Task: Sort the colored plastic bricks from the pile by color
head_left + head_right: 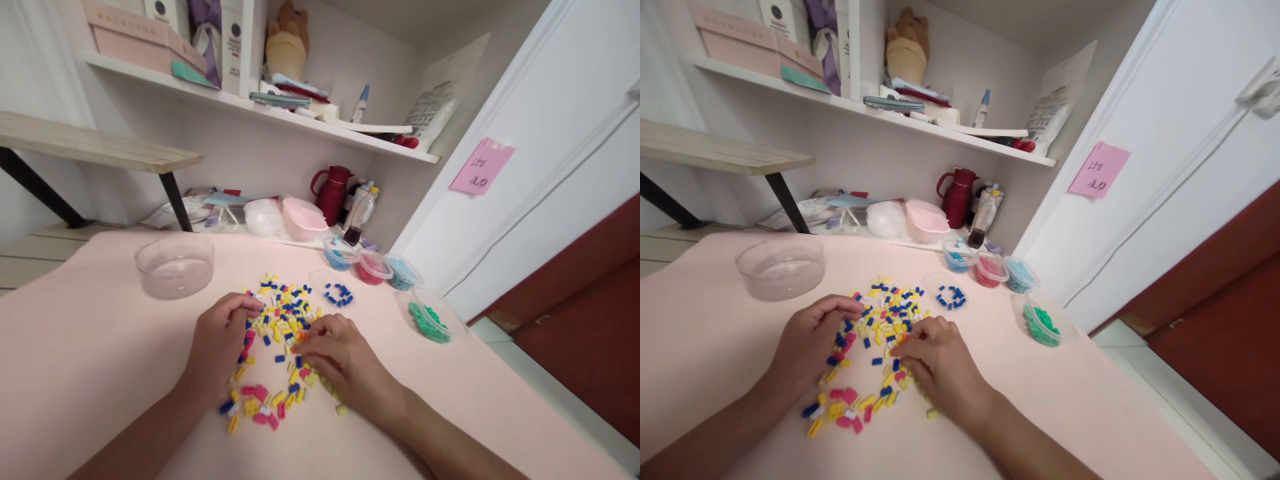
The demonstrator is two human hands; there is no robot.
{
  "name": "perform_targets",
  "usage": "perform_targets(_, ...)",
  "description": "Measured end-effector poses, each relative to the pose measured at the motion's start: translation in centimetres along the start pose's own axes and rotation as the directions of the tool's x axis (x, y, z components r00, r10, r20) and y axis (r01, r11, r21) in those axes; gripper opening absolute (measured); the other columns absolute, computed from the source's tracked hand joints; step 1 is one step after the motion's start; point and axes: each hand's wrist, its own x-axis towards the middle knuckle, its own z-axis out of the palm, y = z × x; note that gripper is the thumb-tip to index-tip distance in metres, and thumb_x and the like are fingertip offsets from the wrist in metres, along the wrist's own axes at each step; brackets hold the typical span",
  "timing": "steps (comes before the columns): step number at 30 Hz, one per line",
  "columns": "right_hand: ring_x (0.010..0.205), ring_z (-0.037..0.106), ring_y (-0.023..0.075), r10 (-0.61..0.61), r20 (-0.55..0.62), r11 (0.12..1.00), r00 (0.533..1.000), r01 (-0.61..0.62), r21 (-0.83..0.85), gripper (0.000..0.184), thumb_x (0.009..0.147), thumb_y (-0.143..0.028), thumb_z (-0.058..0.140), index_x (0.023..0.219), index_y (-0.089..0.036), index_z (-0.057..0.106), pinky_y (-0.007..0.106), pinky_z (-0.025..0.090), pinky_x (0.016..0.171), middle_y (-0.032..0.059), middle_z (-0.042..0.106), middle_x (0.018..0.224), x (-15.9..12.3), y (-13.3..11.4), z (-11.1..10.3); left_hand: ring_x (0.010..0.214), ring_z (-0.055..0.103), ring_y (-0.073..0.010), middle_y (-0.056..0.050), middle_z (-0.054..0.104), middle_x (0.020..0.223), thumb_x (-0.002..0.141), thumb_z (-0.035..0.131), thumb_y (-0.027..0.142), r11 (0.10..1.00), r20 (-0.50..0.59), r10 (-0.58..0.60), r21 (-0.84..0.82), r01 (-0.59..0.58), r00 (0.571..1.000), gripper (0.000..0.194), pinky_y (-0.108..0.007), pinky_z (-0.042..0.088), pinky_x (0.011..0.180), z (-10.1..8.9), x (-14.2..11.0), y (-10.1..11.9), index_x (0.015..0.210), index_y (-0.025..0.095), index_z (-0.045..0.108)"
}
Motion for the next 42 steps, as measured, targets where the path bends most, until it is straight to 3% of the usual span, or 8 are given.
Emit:
perform_targets(11, 0.097, 0.058, 0.0195, -0.022, 0.057, 1.0, 0.998, 0.021, 0.023, 0.023, 0.085, -0.011, 0.065, 0.095, -0.03, 0.072, 0.039, 0.039, 0.089, 0.0022, 0.065, 0.103, 0.2, -0.1, -0.1, 0.08, 0.068, -0.0208, -0.002, 0.076, 0.081, 0.073, 0.046, 0.021, 1.0, 0.011, -0.03, 0.009, 0.03, 0.999, 0.026, -0.03, 0.05, 0.071, 0.0, 0.0, 0.1, 0.075, 0.025, 0.072)
perform_targets(19, 0.1, 0.059, 0.0214, 0.143, -0.055, 0.968, 0.988, -0.128, 0.214, 0.011, 0.083, -0.013, 0.065, 0.081, -0.023, 0.068, 0.038, 0.042, 0.092, 0.004, 0.065, 0.099, 0.7, 0.0, -0.7, 0.081, 0.067, -0.0206, -0.002, 0.075, 0.081, 0.074, 0.047, 0.024, 1.0, 0.006, -0.023, 0.014, 0.023, 1.0, 0.024, -0.03, 0.051, 0.073, -0.1, -0.1, 0.1, 0.075, 0.024, 0.072)
perform_targets(23, 0.096, 0.06, 0.0205, 0.252, -0.218, 0.947, 0.943, -0.194, 0.256, 0.006, 0.083, -0.018, 0.064, 0.08, -0.023, 0.067, 0.035, 0.045, 0.088, 0.0037, 0.065, 0.096, 1.3, 2.7, -2.2, 0.079, 0.067, -0.0218, -0.003, 0.075, 0.081, 0.074, 0.048, 0.026, 0.997, 0.005, -0.067, 0.026, 0.067, 0.998, 0.023, -0.031, 0.051, 0.065, 0.0, 0.0, 0.1, 0.077, 0.026, 0.071)
perform_targets(27, 0.087, 0.059, 0.0216, 0.344, -0.42, 0.939, 0.84, -0.305, 0.16, 0.007, 0.081, -0.025, 0.064, 0.081, -0.022, 0.07, 0.036, 0.046, 0.079, 0.0047, 0.067, 0.09, 1.9, 6.8, -3.2, 0.081, 0.067, -0.0232, -0.003, 0.074, 0.085, 0.075, 0.049, 0.028, 0.995, 0.01, -0.1, 0.025, 0.099, 0.995, 0.022, -0.03, 0.05, 0.057, 0.0, 0.0, 0.0, 0.078, 0.027, 0.071)
perform_targets(31, 0.087, 0.06, 0.0218, 0.399, -0.445, 0.917, 0.802, -0.349, 0.192, 0.018, 0.081, -0.031, 0.062, 0.092, -0.021, 0.072, 0.038, 0.047, 0.08, 0.0069, 0.069, 0.097, 2.0, 9.0, -3.1, 0.082, 0.067, -0.0245, -0.004, 0.075, 0.083, 0.074, 0.05, 0.029, 0.996, -0.002, -0.088, 0.01, 0.088, 0.996, 0.021, -0.031, 0.05, 0.056, 0.0, 0.1, -0.2, 0.076, 0.027, 0.071)
perform_targets(35, 0.091, 0.061, 0.0221, 0.406, -0.472, 0.911, 0.782, -0.309, 0.272, 0.024, 0.085, -0.035, 0.059, 0.1, -0.019, 0.071, 0.039, 0.048, 0.083, 0.0082, 0.069, 0.102, 1.7, 8.2, -3.2, 0.078, 0.067, -0.0252, -0.004, 0.075, 0.079, 0.073, 0.05, 0.029, 0.998, -0.007, -0.055, 0.006, 0.055, 0.998, 0.022, -0.032, 0.051, 0.057, 0.0, 0.2, -0.2, 0.074, 0.028, 0.072)
perform_targets(38, 0.091, 0.063, 0.0213, 0.368, -0.438, 0.924, 0.82, -0.269, 0.272, 0.021, 0.09, -0.033, 0.055, 0.098, -0.021, 0.071, 0.038, 0.049, 0.082, 0.0063, 0.07, 0.099, 1.2, 5.9, -3.4, 0.08, 0.068, -0.0249, -0.004, 0.075, 0.079, 0.072, 0.05, 0.026, 0.998, -0.015, -0.055, -0.018, 0.054, 0.998, 0.022, -0.034, 0.053, 0.064, 0.0, 0.1, 0.0, 0.073, 0.028, 0.072)
perform_targets(42, 0.094, 0.062, 0.0213, 0.093, -0.245, 0.992, 0.965, -0.068, 0.105, 0.021, 0.094, -0.023, 0.051, 0.099, -0.025, 0.071, 0.039, 0.047, 0.085, 0.0057, 0.071, 0.097, 0.5, 2.0, -3.1, 0.079, 0.069, -0.0229, -0.003, 0.075, 0.077, 0.071, 0.049, 0.023, 0.999, -0.013, -0.043, -0.026, 0.043, 0.999, 0.023, -0.033, 0.052, 0.07, 0.1, -0.1, 0.1, 0.072, 0.026, 0.072)
